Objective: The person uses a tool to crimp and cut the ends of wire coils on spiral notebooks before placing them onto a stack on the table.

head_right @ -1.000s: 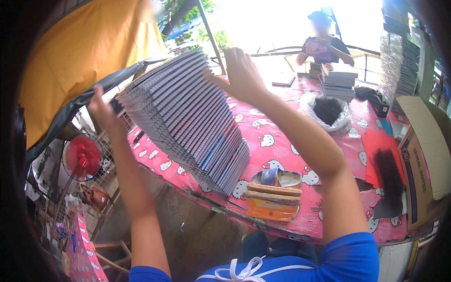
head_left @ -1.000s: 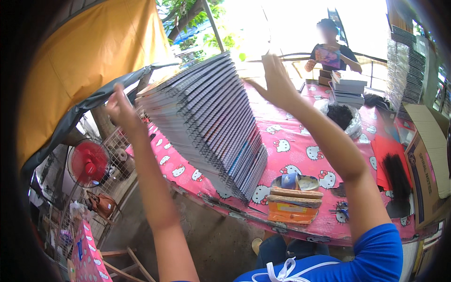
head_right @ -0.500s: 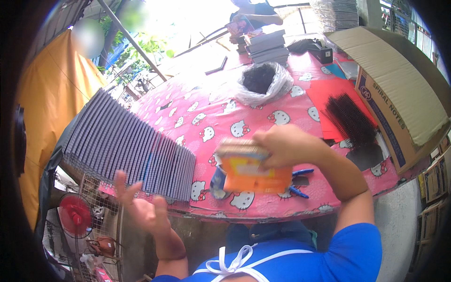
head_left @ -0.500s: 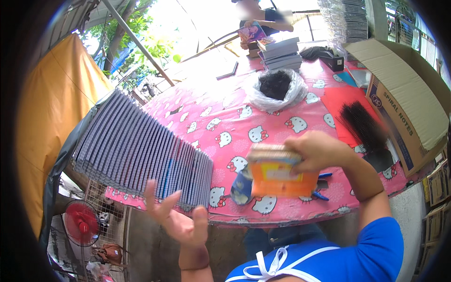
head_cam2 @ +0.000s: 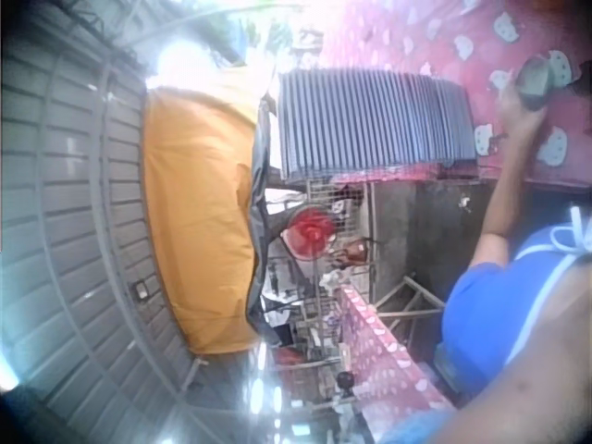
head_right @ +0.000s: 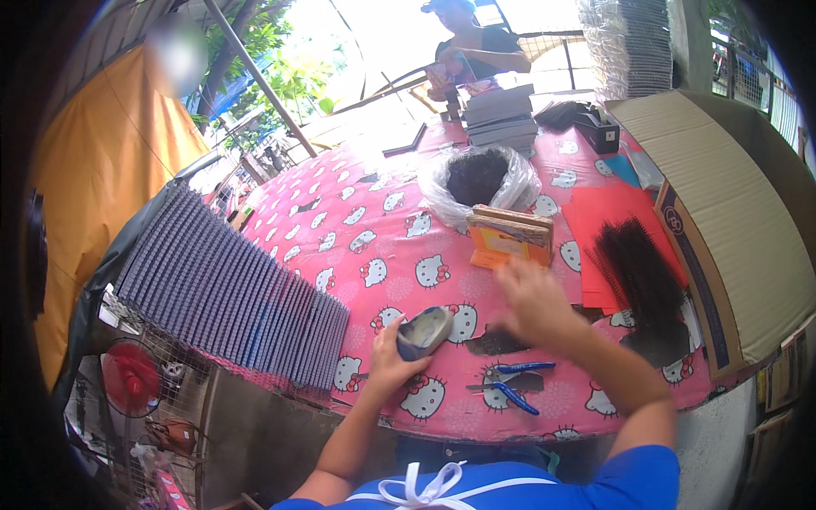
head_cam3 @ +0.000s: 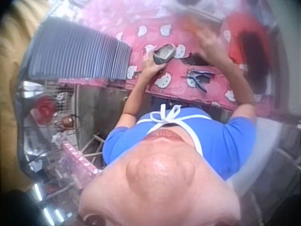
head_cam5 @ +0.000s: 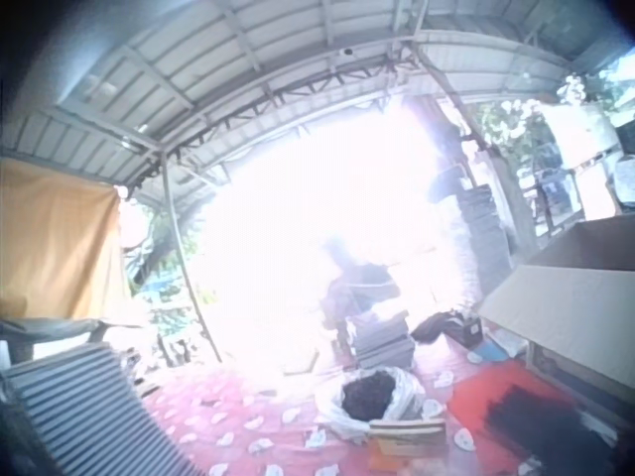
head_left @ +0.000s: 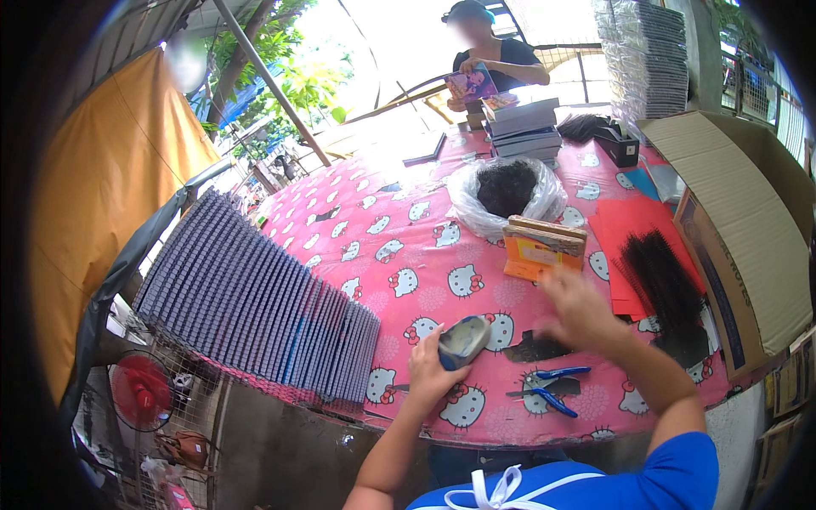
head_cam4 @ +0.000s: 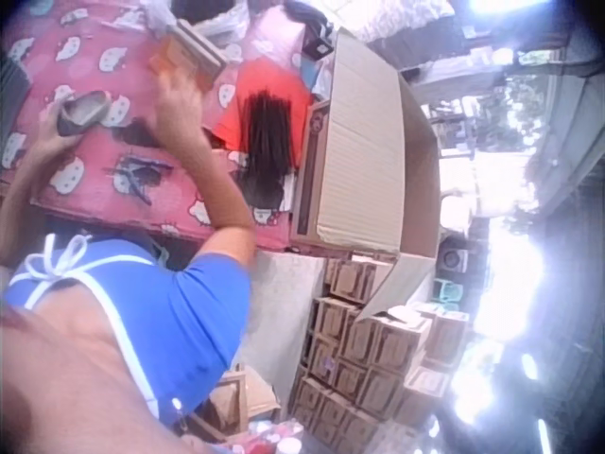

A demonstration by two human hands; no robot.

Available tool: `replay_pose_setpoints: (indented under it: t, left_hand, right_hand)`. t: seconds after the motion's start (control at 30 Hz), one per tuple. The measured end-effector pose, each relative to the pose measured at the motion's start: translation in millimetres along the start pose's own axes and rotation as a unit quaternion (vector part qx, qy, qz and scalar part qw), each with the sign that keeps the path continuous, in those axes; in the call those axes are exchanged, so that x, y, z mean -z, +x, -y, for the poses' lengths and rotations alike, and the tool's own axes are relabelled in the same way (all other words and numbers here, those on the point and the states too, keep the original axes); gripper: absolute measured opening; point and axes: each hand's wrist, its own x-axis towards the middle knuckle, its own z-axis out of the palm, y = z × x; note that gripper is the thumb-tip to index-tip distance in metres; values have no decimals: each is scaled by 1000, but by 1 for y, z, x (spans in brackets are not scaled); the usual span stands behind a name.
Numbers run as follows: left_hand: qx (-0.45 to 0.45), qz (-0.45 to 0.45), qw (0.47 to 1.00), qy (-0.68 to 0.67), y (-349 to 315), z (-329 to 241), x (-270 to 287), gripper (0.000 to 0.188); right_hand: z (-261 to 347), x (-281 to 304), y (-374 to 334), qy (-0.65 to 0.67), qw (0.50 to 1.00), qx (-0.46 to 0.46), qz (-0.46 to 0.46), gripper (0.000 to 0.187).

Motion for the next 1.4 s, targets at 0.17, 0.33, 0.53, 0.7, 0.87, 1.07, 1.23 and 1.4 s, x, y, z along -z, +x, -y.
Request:
replay_pose_setpoints:
  t: [0.17,0.33,0.53,0.7,0.87,1.07,1.23,1.4]
  left_hand:
    - [-94,57,991,70,76,-36,-25,99]
    - [-42,42,985,162,107,-55,-43,108]
    - [-185,-68,971,-137,35,-56,57,84]
    - [-284,-468,832,-87,-43,-49,210,53]
    - [-181,-650,738,-22,-62,-48,313,63]
    - [-209,-582,782,-78,-34,-42,348,38]
    - [-210,-566,794,-72,-36,-42,348,22]
    - [-219,-518,802,-201,-45,-43,354,19]
  right_hand:
    - [35,-14,-99,5,969,-60,239,85]
    - [46,-32,-121,-1,988,-89,123,77]
    - [34,-24,-113,92,980,-161,77,59]
    - [24,-3,-46,177,980,-90,24,40]
    - [135,31,80,218,971,93,28,32]
    - [253,52,159,226,922,297,-106,37]
    - [300,64,196,207,911,330,-138,39]
    - [326,62,209,142,915,331,-182,44]
